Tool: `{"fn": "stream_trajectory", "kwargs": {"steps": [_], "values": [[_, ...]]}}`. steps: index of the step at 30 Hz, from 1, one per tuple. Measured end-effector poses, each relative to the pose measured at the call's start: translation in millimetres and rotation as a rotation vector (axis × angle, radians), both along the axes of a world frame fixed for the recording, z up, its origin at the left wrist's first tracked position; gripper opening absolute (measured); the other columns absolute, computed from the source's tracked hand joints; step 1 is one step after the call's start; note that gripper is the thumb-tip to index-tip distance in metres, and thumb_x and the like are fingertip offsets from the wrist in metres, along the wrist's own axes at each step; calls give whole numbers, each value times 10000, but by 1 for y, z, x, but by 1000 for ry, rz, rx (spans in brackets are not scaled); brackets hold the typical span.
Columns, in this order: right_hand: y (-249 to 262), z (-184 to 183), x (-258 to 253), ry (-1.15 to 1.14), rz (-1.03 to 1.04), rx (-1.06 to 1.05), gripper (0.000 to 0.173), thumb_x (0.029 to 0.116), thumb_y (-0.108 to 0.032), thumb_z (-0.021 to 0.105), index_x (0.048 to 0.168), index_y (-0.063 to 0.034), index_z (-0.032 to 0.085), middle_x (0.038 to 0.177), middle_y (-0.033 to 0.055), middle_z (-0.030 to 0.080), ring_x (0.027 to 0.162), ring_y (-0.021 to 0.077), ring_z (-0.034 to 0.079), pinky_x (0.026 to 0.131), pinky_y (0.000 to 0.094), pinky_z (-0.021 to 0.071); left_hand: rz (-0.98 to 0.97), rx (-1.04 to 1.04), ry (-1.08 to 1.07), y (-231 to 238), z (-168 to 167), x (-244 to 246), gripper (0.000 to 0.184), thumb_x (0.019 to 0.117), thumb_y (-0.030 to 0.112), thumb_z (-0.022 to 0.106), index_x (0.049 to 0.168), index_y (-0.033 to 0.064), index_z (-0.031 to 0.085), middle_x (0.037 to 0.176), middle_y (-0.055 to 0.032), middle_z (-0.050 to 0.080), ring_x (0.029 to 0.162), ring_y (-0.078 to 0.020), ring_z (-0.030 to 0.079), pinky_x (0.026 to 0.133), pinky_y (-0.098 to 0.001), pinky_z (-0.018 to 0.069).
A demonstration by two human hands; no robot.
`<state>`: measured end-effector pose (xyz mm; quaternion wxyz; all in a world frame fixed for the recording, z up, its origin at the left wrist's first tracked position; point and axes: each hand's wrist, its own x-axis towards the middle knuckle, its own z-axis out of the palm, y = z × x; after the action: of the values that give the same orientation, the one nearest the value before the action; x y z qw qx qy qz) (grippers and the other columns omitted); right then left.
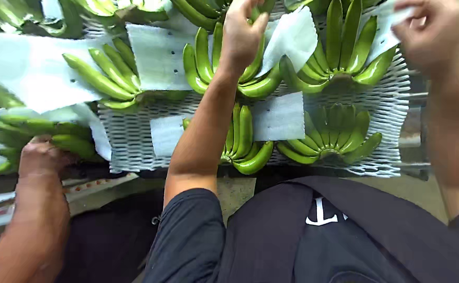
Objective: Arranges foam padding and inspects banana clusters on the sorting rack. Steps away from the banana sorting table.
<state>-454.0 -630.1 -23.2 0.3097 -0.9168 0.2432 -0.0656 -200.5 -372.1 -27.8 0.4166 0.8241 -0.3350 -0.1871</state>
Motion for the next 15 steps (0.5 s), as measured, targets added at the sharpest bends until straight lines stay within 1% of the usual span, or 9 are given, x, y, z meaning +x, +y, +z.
{"fn": "stream_trajectory", "kwargs": {"steps": [1, 2, 5, 7, 9, 10, 12, 13, 15], "values": [[21, -1, -25, -5, 100, -14, 405, 1039, -167, 527, 1382, 43, 569, 1249, 309, 630, 1087, 391, 644, 973, 534, 504, -5, 2, -26, 33, 5, -21, 379, 1006, 171, 557, 1342, 5, 610, 1358, -163, 617, 1251, -206, 592, 1071, -373, 475], [39, -9, -47, -14, 198, -22, 355, 1019, -108, 564, 1329, 60, 609, 1232, 306, 646, 1119, 422, 644, 1013, 565, 496, 25, 5, -48, 67, 8, -48, 392, 1008, 150, 548, 1367, -2, 587, 1415, -180, 579, 1289, -224, 573, 1075, -379, 478], [81, -54, -99, -104, 458, 6, 232, 943, -81, 686, 1150, 15, 724, 1215, 220, 690, 1200, 421, 616, 1066, 601, 455, 244, 28, -27, 156, -6, -152, 343, 1003, 110, 567, 1319, -16, 614, 1417, -196, 571, 1249, -257, 605, 1004, -423, 537], [109, -78, -121, -151, 610, 55, 211, 941, -146, 685, 1110, -41, 756, 1194, 174, 710, 1192, 406, 621, 1054, 615, 452, 463, 58, 69, 197, -24, -233, 323, 1007, 90, 581, 1312, -14, 607, 1404, -184, 581, 1194, -254, 631, 968, -435, 551], [137, -88, -129, -181, 724, 90, 200, 943, -146, 676, 1100, -58, 764, 1178, 165, 721, 1166, 413, 638, 1041, 628, 454, 601, 133, 147, 222, -48, -294, 309, 1000, 89, 594, 1286, -23, 624, 1375, -195, 589, 1161, -266, 642, 966, -426, 556], [152, -89, -131, -191, 769, 106, 196, 939, -130, 669, 1094, -60, 767, 1168, 164, 725, 1147, 410, 649, 1028, 625, 464, 591, 223, 190, 231, -56, -319, 317, 1005, 104, 583, 1290, -23, 635, 1410, -206, 567, 1213, -278, 621, 1013, -418, 530], [185, -82, -128, -177, 867, 159, 202, 952, -109, 648, 1109, -57, 763, 1163, 158, 729, 1118, 377, 669, 1009, 579, 496, 475, 389, 239, 247, -68, -361, 348, 1015, 128, 562, 1327, -5, 640, 1501, -213, 503, 1380, -309, 511, 1156, -441, 414], [204, -77, -125, -159, 930, 182, 211, 958, -106, 639, 1125, -55, 759, 1163, 159, 729, 1108, 359, 678, 994, 551, 516, 421, 424, 248, 256, -74, -379, 351, 1016, 130, 566, 1336, 6, 640, 1519, -208, 489, 1416, -324, 474, 1186, -463, 377], [243, -64, -116, -60, 1091, 217, 234, 972, -100, 629, 1168, -45, 743, 1186, 176, 717, 1122, 350, 674, 1005, 517, 518, 390, 405, 312, 279, -93, -413, 359, 1019, 132, 575, 1356, 21, 631, 1513, -190, 504, 1419, -318, 472, 1194, -464, 364]]}}
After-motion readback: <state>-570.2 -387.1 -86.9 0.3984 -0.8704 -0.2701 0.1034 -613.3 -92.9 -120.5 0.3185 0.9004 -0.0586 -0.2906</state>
